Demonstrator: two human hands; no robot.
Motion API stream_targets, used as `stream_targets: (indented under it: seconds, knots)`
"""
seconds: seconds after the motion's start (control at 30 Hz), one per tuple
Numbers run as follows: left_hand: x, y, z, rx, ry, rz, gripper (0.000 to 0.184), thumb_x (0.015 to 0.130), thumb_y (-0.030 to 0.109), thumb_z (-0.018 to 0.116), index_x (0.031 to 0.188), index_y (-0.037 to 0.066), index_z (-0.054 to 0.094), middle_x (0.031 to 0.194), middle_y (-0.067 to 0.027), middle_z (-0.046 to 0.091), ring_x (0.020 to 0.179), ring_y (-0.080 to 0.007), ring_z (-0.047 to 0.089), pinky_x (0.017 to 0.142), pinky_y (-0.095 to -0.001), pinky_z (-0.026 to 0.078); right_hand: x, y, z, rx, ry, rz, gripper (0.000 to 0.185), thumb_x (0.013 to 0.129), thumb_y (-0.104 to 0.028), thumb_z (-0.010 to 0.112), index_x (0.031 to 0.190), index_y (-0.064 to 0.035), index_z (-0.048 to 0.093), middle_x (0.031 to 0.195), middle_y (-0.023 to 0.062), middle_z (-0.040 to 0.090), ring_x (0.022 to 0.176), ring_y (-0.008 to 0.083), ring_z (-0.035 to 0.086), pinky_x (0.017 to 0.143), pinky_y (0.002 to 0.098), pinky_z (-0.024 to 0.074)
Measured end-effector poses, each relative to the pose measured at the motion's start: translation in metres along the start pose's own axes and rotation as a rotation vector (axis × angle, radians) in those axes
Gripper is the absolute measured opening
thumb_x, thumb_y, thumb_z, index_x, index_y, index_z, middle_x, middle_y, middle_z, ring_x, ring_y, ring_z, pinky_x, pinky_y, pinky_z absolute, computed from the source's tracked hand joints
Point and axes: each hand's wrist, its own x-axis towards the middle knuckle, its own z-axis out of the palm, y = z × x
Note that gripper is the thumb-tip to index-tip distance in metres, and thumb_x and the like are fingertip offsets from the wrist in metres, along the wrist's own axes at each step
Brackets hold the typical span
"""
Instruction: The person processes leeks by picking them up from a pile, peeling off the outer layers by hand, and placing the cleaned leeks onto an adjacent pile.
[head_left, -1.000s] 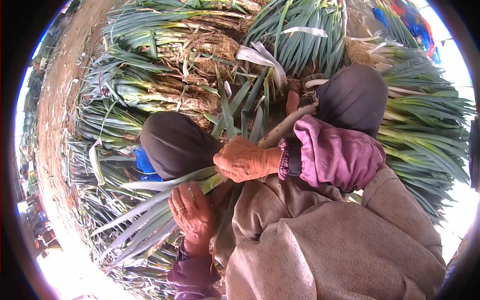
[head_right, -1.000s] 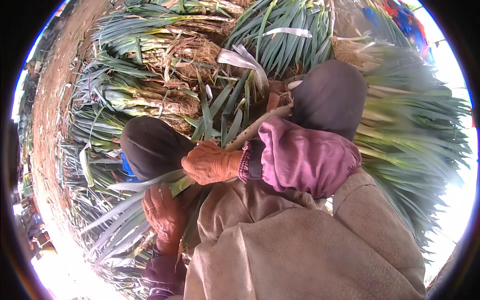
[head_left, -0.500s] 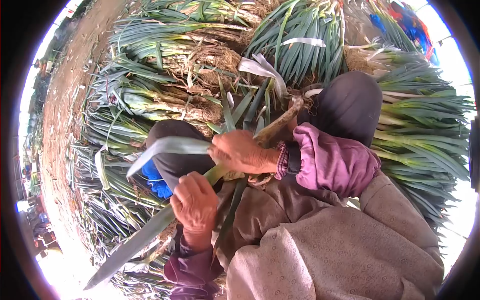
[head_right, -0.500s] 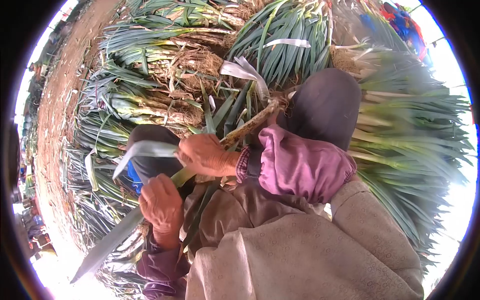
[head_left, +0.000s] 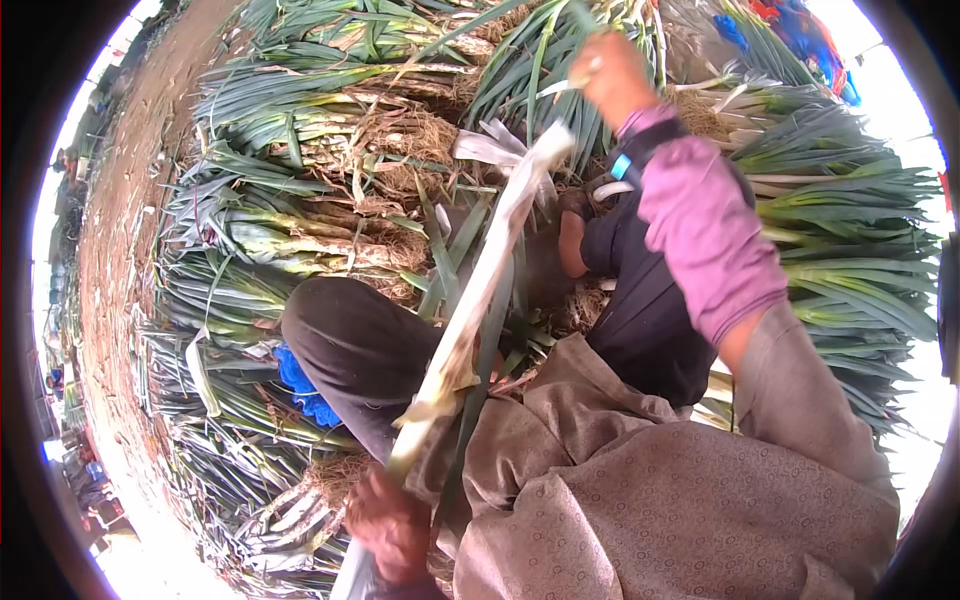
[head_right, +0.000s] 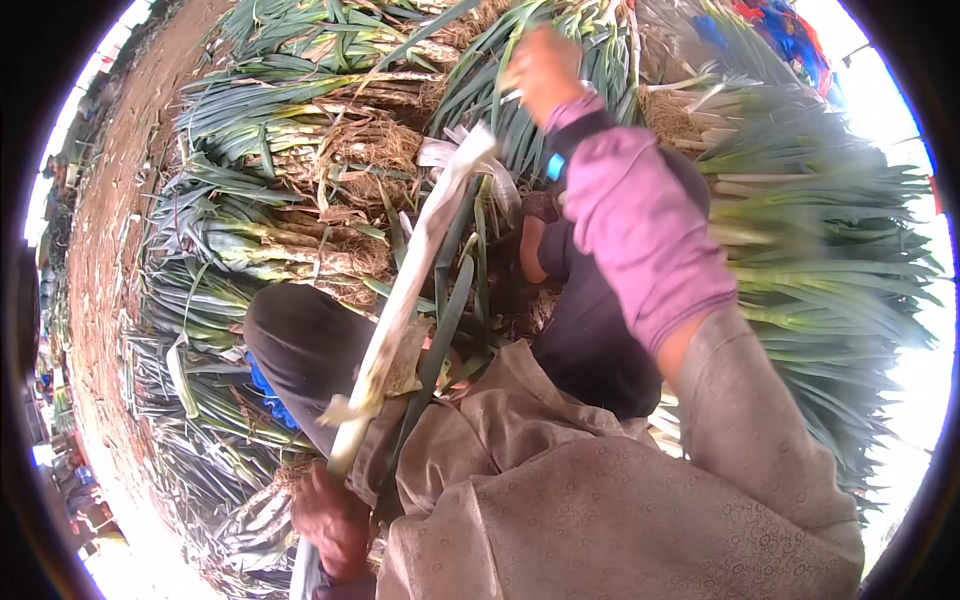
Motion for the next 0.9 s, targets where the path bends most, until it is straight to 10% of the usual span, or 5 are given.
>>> stream_targets:
  seconds: [0.2,0.3,0.37,0.6,0.9]
  knots:
    - [-0.065,-0.056,0.011,-0.026,-0.066,-0.218,0.011,0.074,0.005,0.056,0.085,0.006,0.053,0.066,-0.0084,0.054,0.054,-0.0266,0.055,0.048,-0.0398,0.043,0.127,-0.039,-0.086,0.017,-0.1,0.064,0.026,0.088,-0.028,0.06,0.102,-0.0058,0.06,0.074,0.0038,0.058,0.068,0.0221,0.059,0.063,0.0362,0.05]
    - [-0.049,-0.053,0.015,0.015,-0.014,-0.25,0.011,0.074,0.007,0.058,0.084,0.006,0.053,0.064,-0.0075,0.053,0.052,-0.0244,0.054,0.047,-0.0396,0.041,0.047,0.005,-0.034,-0.46,-0.574,-0.211,0.039,0.094,-0.037,0.053,0.119,-0.0081,0.059,0.074,-0.0008,0.061,0.071,0.0126,0.061,0.055,0.0309,0.0493]
    - [-0.023,-0.044,0.019,0.007,-0.048,-0.228,0.011,0.074,0.008,0.06,0.082,0.006,0.052,0.064,-0.0092,0.054,0.052,-0.0271,0.054,0.047,-0.0412,0.04,-0.06,0.009,0.039,-1.621,-0.558,-0.542,0.034,0.085,-0.041,0.06,0.082,-0.0098,0.073,0.064,0.0093,0.062,0.06,0.025,0.063,0.056,0.0385,0.051]
    - [0.033,-0.004,0.006,-0.267,-0.004,-0.16,0.017,0.064,0.003,0.062,0.076,0.005,0.05,0.067,-0.0153,0.056,0.055,-0.0372,0.056,0.05,-0.0472,0.04,-0.292,0.102,0.072,-1.07,-1.112,-0.99,0.056,0.074,-0.039,0.072,0.107,0.0045,0.057,0.116,0.0178,0.053,0.116,0.0337,0.049,0.108,0.05,0.0323]
    - [-0.005,-0.005,0.017,-0.384,-0.061,-0.185,0.016,0.066,0.008,0.066,0.073,0.007,0.052,0.057,-0.0133,0.055,0.05,-0.035,0.056,0.047,-0.0454,0.041,-0.151,0.019,0.07,-0.125,-0.387,-0.127,0.019,0.094,-0.011,0.047,0.076,-0.0082,0.047,0.063,-0.0025,0.042,0.051,0.0094,0.04,0.046,0.0242,0.0314]
